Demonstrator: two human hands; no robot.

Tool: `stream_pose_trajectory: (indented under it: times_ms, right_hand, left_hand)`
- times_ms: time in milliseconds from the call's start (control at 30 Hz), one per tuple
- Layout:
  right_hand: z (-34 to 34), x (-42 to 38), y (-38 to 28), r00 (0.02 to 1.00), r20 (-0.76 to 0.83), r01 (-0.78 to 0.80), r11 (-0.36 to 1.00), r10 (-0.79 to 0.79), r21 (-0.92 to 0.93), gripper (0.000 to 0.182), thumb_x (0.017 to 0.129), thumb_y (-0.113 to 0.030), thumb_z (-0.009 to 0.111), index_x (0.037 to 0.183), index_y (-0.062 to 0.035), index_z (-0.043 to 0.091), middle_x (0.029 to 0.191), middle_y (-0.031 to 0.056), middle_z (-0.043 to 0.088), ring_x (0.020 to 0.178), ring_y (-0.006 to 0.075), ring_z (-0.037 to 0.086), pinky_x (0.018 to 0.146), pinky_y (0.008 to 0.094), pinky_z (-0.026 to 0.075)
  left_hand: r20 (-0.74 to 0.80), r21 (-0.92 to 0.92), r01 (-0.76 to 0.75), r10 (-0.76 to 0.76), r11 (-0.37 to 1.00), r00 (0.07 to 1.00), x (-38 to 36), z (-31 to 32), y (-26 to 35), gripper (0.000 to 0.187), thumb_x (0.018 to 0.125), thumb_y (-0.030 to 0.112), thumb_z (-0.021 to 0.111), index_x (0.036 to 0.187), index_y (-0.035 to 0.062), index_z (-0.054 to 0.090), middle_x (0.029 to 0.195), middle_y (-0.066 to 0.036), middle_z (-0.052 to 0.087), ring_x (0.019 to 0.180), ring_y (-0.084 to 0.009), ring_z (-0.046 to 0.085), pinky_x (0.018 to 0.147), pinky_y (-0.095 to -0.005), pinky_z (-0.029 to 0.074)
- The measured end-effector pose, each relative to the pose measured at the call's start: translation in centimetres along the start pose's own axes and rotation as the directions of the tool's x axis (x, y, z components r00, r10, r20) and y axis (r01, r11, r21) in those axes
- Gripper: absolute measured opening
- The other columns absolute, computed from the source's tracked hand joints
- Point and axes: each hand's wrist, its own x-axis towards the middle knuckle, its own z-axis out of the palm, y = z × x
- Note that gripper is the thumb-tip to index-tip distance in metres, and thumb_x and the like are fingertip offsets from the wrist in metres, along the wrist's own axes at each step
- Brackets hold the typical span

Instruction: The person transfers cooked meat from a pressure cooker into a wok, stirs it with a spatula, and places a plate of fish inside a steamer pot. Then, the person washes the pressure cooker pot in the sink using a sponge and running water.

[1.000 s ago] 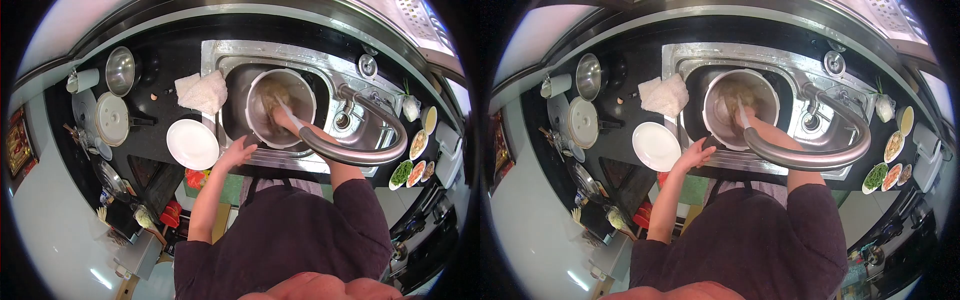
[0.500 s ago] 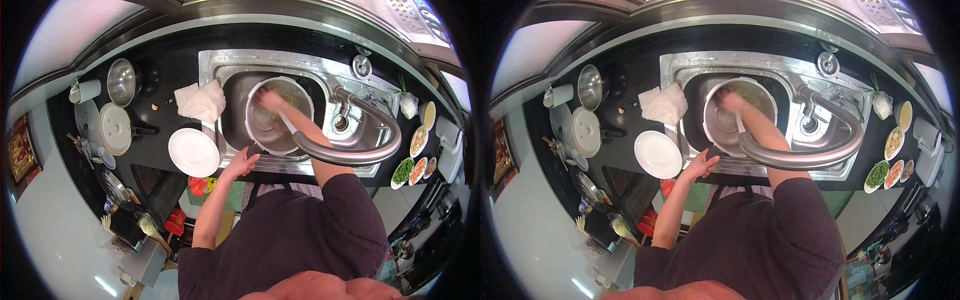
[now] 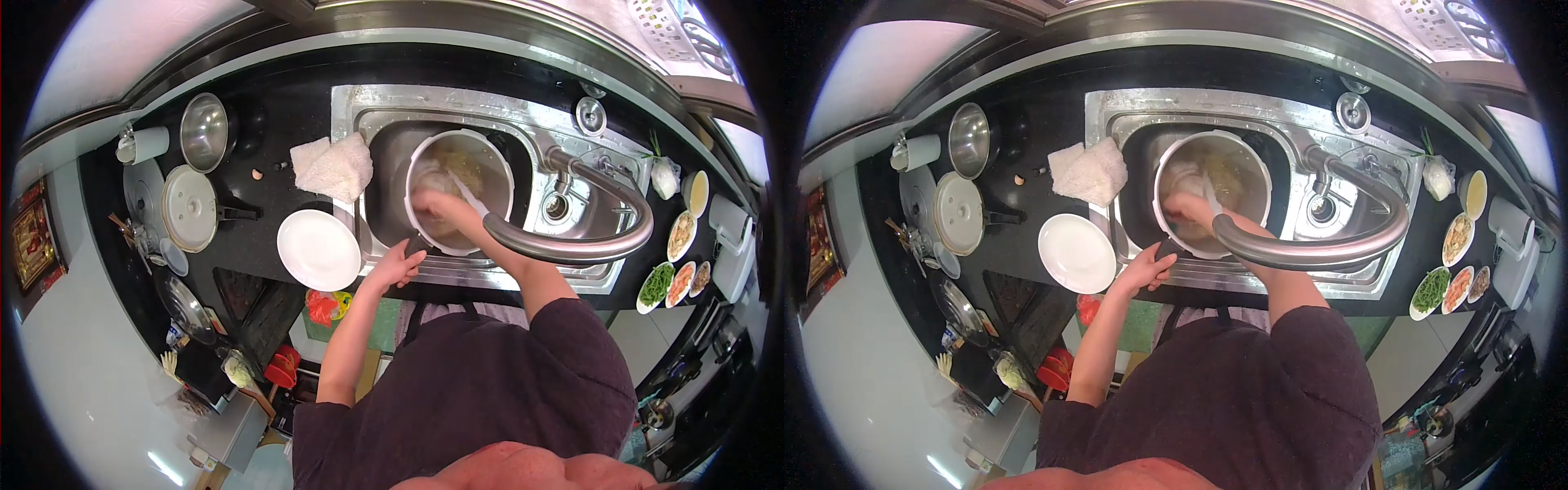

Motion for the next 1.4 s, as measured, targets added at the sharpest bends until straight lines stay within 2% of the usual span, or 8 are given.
stream_pose_trajectory:
  times_ms: [133, 233, 400, 600, 733, 933, 1233, 1400]
  right_hand:
    - [-3.8, 3.1, -4.9, 0.9, -0.27, 0.177, 0.279, 0.342, 0.944, 0.013, 0.089, -0.014, 0.047, 0.088, -0.0086, 0.058, 0.079, 0.0102, 0.059, 0.057, 0.0181, 0.055, 0.042, 0.0313, 0.048]
    - [-8.5, 0.8, -4.6, 0.909, -0.206, 0.386, -0.543, 0.363, 0.746, 0.013, 0.091, -0.016, 0.047, 0.089, -0.0064, 0.055, 0.075, 0.0093, 0.055, 0.056, 0.0176, 0.053, 0.042, 0.0273, 0.05]
    - [-13.8, -4.7, -3.7, 0.95, -0.102, 0.295, -0.747, 0.294, 0.596, 0.018, 0.092, -0.017, 0.045, 0.085, -0.0061, 0.057, 0.07, 0.0073, 0.055, 0.055, 0.0157, 0.055, 0.043, 0.024, 0.052]
    - [-9.5, -4.5, -10.1, 0.636, -0.494, 0.732, -0.26, 0.594, 0.63, 0.018, 0.094, -0.024, 0.051, 0.087, -0.0079, 0.054, 0.069, 0.004, 0.052, 0.054, 0.0123, 0.049, 0.045, 0.024, 0.048]
    - [-4.2, -4.8, -13.0, 0.645, -0.68, 0.572, 0.37, 0.348, 0.732, 0.025, 0.089, -0.028, 0.06, 0.091, -0.0056, 0.05, 0.074, 0.0045, 0.052, 0.057, 0.0128, 0.049, 0.044, 0.0248, 0.044]
    - [1.3, -11.8, -13.6, 0.767, -0.628, 0.343, 0.911, -0.131, 0.229, 0.041, 0.082, -0.028, 0.07, 0.102, -0.0002, 0.047, 0.082, 0.0057, 0.052, 0.07, 0.018, 0.052, 0.059, 0.0321, 0.045]
    - [-4.4, -22.1, -4.0, 0.906, 0.17, 0.416, 0.732, -0.389, -0.54, 0.044, 0.075, -0.023, 0.075, 0.108, -0.0084, 0.05, 0.092, 0.0102, 0.06, 0.08, 0.0272, 0.06, 0.071, 0.0375, 0.047]
    - [-15.2, -18.3, -3.1, 0.949, 0.312, 0.283, 0.583, -0.052, -0.762, 0.023, 0.074, -0.019, 0.069, 0.095, -0.0121, 0.065, 0.099, 0.0086, 0.061, 0.093, 0.0278, 0.062, 0.078, 0.0391, 0.05]
  left_hand:
    - [0.043, -0.027, -0.036, 0.037, 0.999, 0.998, -0.1, -0.3, 0.1, 0.037, 0.092, 0.029, 0.059, 0.116, 0.008, 0.041, 0.056, 0.004, 0.041, 0.041, -0.0047, 0.033, 0.037, -0.0215, 0.026]
    - [-0.012, -0.022, -0.024, 0.024, 0.999, 1.0, -0.6, 0.4, 0.4, 0.033, 0.092, 0.029, 0.058, 0.113, 0.0088, 0.042, 0.056, 0.004, 0.042, 0.04, -0.0043, 0.033, 0.036, -0.0213, 0.026]
    - [-0.015, -0.024, -0.036, 0.036, 0.999, 0.999, -0.3, 0.6, -0.2, 0.034, 0.092, 0.028, 0.058, 0.113, 0.0077, 0.043, 0.056, 0.003, 0.042, 0.041, -0.0046, 0.033, 0.036, -0.0219, 0.027]
    - [-0.039, 0.04, -0.074, 0.076, 0.996, 0.996, 0.0, -0.1, -0.4, 0.047, 0.09, 0.03, 0.06, 0.121, 0.0015, 0.04, 0.057, 0.002, 0.044, 0.042, -0.0061, 0.037, 0.036, -0.0221, 0.029]
    - [0.016, 0.099, -0.076, 0.075, 0.992, 0.997, 0.2, -0.5, -0.3, 0.09, 0.089, 0.032, 0.062, 0.145, -0.0053, 0.003, 0.058, 0.001, 0.043, 0.045, -0.0068, 0.037, 0.04, -0.0234, 0.031]
    - [-0.057, 0.176, -0.096, 0.108, 0.98, 0.993, 0.7, -0.1, -0.8, 0.09, 0.088, 0.033, 0.063, 0.144, -0.0064, 0.004, 0.058, -0.001, 0.046, 0.045, -0.0075, 0.039, 0.038, -0.0232, 0.031]
    - [0.017, -0.02, -0.043, 0.044, 0.999, 0.999, 0.7, -1.5, -0.5, 0.084, 0.089, 0.028, 0.063, 0.145, -0.0032, 0.008, 0.059, 0.001, 0.045, 0.043, -0.0065, 0.036, 0.038, -0.0228, 0.029]
    - [0.023, -0.012, -0.042, 0.042, 0.999, 0.999, 1.1, -1.9, -0.9, 0.086, 0.088, 0.028, 0.063, 0.145, -0.0026, 0.008, 0.064, -0.005, 0.049, 0.045, -0.0089, 0.037, 0.038, -0.0245, 0.03]
